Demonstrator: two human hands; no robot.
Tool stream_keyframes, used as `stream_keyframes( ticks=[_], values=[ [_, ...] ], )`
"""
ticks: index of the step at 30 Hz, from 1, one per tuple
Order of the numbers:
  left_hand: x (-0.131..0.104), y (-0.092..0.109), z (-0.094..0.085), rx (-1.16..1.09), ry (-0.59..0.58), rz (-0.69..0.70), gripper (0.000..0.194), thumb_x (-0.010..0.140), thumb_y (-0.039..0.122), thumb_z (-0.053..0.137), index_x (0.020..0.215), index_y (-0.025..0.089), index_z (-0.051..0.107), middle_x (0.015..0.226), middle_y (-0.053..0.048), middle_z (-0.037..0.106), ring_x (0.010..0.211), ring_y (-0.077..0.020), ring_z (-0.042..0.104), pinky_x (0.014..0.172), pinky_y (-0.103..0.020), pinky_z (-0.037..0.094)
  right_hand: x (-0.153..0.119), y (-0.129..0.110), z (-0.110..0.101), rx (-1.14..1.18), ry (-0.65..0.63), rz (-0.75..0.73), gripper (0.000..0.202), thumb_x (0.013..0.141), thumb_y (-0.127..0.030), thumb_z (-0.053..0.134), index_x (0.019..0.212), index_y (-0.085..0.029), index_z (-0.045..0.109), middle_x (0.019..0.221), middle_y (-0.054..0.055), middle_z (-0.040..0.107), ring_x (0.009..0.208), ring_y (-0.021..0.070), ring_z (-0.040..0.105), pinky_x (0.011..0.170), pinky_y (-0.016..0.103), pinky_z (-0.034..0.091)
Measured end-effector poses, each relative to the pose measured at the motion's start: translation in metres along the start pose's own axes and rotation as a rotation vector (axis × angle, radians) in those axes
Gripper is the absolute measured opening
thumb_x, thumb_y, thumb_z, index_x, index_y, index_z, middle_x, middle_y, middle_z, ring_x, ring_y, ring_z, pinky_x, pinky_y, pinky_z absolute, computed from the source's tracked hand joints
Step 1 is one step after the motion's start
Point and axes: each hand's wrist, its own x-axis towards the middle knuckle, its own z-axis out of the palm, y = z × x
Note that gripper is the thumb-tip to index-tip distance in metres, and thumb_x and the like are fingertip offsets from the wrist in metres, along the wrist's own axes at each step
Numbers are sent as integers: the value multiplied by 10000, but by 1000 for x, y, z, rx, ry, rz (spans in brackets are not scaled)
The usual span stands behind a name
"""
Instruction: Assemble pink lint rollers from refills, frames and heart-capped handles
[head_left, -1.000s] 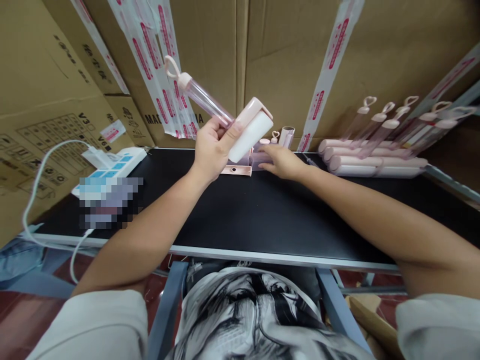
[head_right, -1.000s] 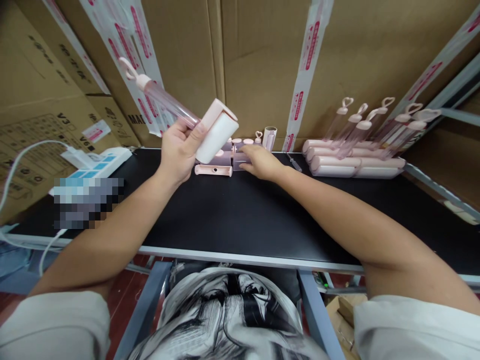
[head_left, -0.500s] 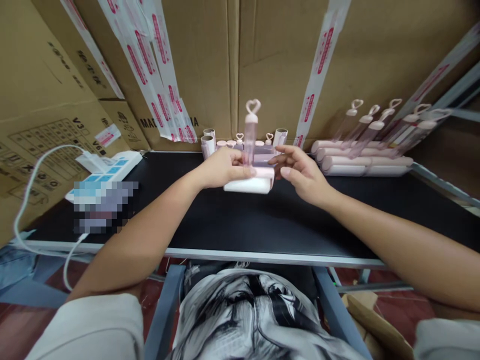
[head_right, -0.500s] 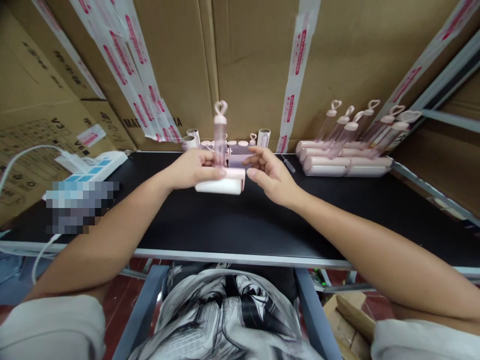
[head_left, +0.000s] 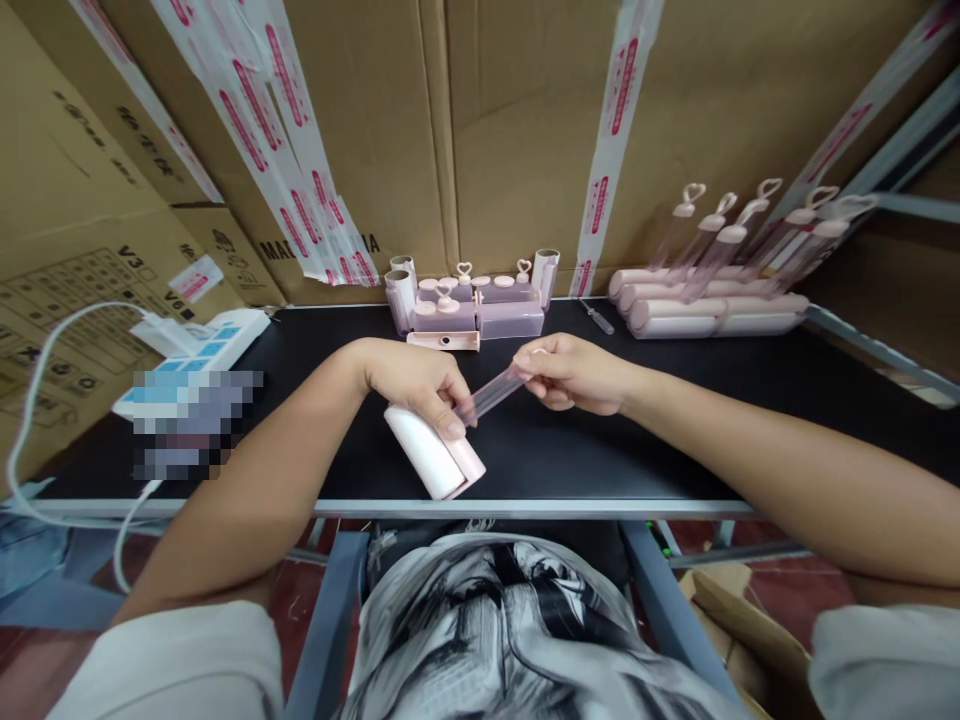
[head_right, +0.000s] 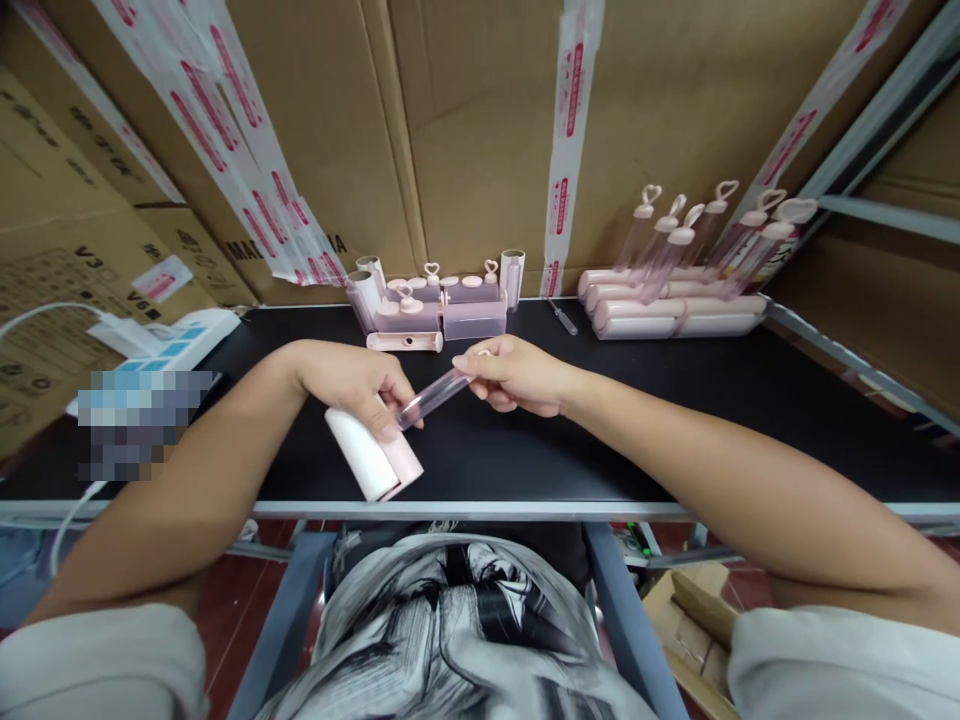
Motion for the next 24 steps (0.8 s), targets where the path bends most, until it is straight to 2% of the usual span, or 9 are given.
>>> stream_keyframes(
  ticks=[3, 5, 8, 10, 13, 15, 17, 20, 24],
  values=[
    [-1, -6, -7, -6, -10, 43, 489, 824, 535, 861, 1167, 188, 881, 1004, -54, 874, 831, -195, 778, 708, -211, 557, -1, 3, 5, -82, 10, -158, 548, 782, -654, 938, 859, -170, 691, 628, -19, 633, 438, 86, 482, 421, 234, 356],
    [-2, -9, -10, -29, -14, 102, 458, 829, 531, 869, 1133, 190, 891, 953, -49, 867, 789, -181, 760, 684, -203, 543, -5, 2, 4, -228, 79, -336, 498, 840, -630, 904, 967, -177, 740, 690, 6, 686, 513, 124, 573, 489, 271, 456],
    [-3, -11, -12, -88, 14, 150, 437, 830, 540, 876, 1083, 184, 896, 884, -45, 848, 722, -162, 727, 662, -202, 530, -13, -8, -8, -484, 349, -702, 407, 873, -580, 888, 1011, -220, 761, 832, 41, 745, 696, 180, 691, 649, 326, 559],
    [-2, -14, -13, -113, 72, 159, 440, 827, 549, 876, 1066, 179, 893, 867, -44, 837, 710, -155, 714, 658, -201, 523, -13, -18, -25, -570, 548, -860, 379, 878, -549, 891, 1063, -250, 748, 898, 47, 750, 766, 203, 709, 702, 351, 566],
    [3, -20, -14, -109, 198, 173, 460, 821, 555, 876, 1083, 177, 886, 876, -46, 829, 745, -159, 724, 678, -202, 520, 1, -33, -58, -561, 694, -745, 424, 835, -480, 934, 1097, -262, 681, 766, 1, 676, 594, 171, 603, 574, 334, 473],
    [4, -24, -16, -90, 259, 175, 470, 824, 550, 868, 1107, 174, 882, 926, -52, 837, 793, -165, 738, 715, -207, 525, 19, -37, -78, -590, 737, -564, 395, 782, -434, 952, 962, -236, 661, 647, -27, 598, 515, 152, 527, 515, 322, 399],
    [4, -28, -18, -60, 295, 154, 466, 831, 543, 858, 1110, 170, 878, 1015, -61, 849, 862, -173, 752, 756, -209, 528, 40, -37, -94, -662, 728, -380, 336, 762, -399, 934, 860, -209, 676, 637, -19, 591, 541, 143, 505, 528, 311, 375],
    [0, -31, -21, -20, 339, 104, 476, 845, 550, 837, 1126, 167, 870, 1077, -60, 851, 921, -178, 757, 794, -212, 522, 66, -32, -106, -787, 714, -237, 256, 740, -330, 904, 812, -183, 708, 696, -7, 627, 632, 139, 511, 590, 300, 372],
    [-3, -32, -23, 21, 394, 50, 488, 847, 566, 823, 1142, 180, 869, 1081, -45, 850, 961, -191, 758, 830, -224, 512, 86, -24, -109, -942, 673, -136, 241, 740, -324, 886, 758, -190, 686, 690, -6, 613, 675, 157, 523, 622, 311, 364]
  ],
)
